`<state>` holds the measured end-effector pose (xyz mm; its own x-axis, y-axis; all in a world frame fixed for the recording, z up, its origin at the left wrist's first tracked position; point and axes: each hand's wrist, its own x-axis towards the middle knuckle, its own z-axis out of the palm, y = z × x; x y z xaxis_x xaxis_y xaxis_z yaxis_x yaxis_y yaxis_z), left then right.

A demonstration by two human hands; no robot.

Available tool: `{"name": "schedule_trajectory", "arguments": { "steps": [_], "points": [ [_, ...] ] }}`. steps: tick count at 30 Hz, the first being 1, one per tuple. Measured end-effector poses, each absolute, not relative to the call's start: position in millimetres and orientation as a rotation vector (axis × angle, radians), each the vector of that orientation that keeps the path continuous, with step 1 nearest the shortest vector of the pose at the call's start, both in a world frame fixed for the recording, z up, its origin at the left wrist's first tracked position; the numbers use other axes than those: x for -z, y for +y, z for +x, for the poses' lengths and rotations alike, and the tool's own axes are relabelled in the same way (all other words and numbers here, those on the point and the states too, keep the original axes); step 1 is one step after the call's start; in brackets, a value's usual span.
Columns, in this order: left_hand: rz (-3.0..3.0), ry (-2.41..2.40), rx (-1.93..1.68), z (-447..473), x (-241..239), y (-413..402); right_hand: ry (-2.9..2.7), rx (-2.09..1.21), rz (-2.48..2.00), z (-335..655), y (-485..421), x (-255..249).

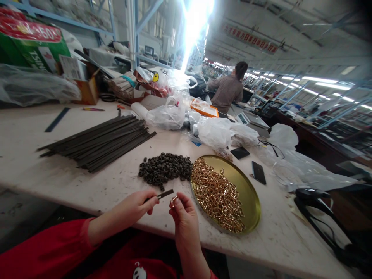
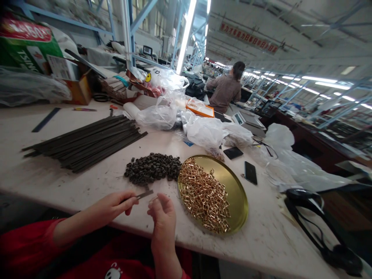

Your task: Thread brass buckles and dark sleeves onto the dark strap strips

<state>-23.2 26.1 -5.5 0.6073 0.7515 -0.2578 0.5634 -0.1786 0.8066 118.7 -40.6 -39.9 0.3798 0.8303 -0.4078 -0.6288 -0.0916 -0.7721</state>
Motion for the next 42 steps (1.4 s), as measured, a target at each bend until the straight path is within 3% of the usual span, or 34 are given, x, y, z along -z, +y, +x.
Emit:
{"name": "schedule_trajectory", "arguments": {
  "steps": [8,13,23,29,37,42],
  "points": [
    [1.942,1.008,-0.159,-23,9,9,-0.047,-1.415,-1.016,108,-49,35],
    [1.892,1.006,-0.251,-17,6,7,-0.220,-1.464,-0.953,101,-54,42],
    [1.606,0.895,-0.288,-19,0,11,-0.675,-1.223,-1.239,98,-53,50],
    [1.446,1.055,-0.232,-15,2,11,-1.115,-0.613,-1.452,112,-59,50],
    [1.401,1.043,-0.170,-20,3,6,-1.205,-1.157,-1.268,129,-57,34],
    [1.364,1.027,-0.146,-25,5,4,-1.322,-1.254,-1.192,136,-58,27]
  ]
}}
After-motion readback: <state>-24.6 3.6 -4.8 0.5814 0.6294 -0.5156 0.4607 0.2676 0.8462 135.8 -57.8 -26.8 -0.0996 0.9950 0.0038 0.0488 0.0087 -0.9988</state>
